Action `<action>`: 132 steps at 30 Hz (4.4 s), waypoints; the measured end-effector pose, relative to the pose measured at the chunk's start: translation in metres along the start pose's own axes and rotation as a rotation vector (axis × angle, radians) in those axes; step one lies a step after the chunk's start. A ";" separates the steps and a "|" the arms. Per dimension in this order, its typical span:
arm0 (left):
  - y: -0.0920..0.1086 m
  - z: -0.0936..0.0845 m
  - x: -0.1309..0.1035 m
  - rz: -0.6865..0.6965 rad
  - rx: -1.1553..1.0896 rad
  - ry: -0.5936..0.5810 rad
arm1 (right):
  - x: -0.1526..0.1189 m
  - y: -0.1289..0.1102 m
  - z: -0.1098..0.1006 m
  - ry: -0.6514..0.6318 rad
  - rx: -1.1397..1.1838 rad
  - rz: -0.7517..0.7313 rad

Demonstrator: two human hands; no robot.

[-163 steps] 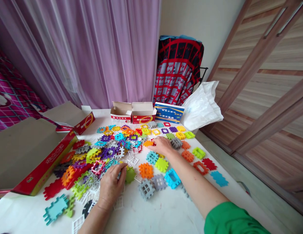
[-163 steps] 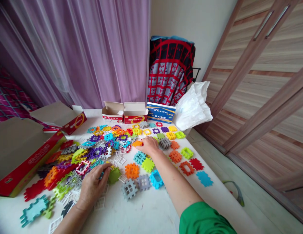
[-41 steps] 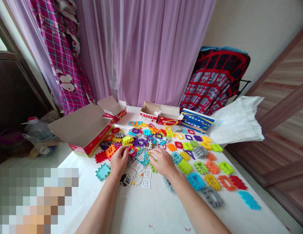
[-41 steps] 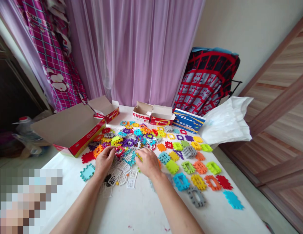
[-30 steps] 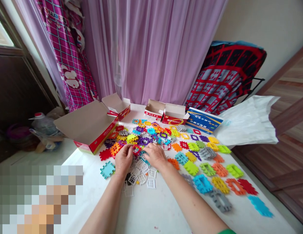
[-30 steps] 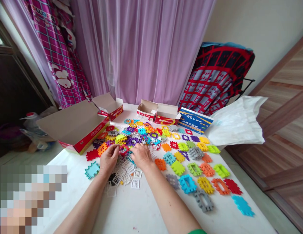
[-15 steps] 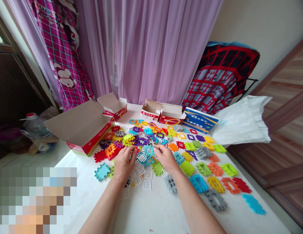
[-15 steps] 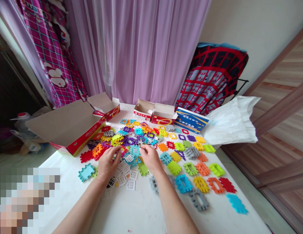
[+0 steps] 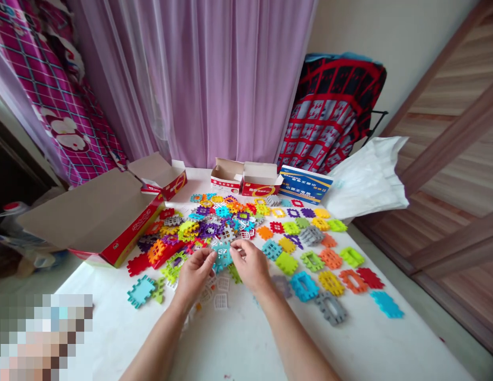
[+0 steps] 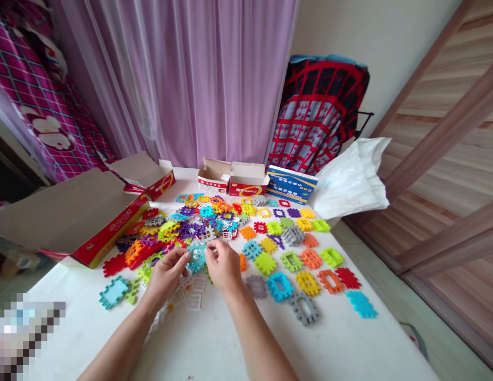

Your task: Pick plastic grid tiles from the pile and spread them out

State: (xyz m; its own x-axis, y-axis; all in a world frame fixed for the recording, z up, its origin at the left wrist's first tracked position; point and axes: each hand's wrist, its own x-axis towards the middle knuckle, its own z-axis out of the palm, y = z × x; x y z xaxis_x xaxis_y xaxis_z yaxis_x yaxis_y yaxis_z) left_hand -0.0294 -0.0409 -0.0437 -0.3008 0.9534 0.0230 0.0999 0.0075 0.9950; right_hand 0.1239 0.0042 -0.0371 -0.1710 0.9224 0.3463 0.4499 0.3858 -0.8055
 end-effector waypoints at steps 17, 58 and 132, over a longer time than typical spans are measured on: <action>0.012 -0.014 -0.002 -0.177 -0.105 -0.248 | -0.014 -0.028 -0.001 -0.118 -0.389 -0.043; 0.008 -0.022 0.009 -0.228 -0.222 -0.005 | 0.016 0.044 -0.106 -0.180 -0.755 0.204; -0.018 -0.042 0.022 0.105 0.370 0.363 | -0.027 0.055 -0.094 0.192 -0.530 0.058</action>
State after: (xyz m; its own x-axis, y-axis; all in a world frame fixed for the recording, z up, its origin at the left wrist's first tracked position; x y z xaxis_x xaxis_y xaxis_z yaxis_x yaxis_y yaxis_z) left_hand -0.0780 -0.0326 -0.0571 -0.5735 0.7897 0.2179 0.4552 0.0861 0.8862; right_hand 0.2353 -0.0012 -0.0459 0.0077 0.9029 0.4297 0.8407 0.2268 -0.4917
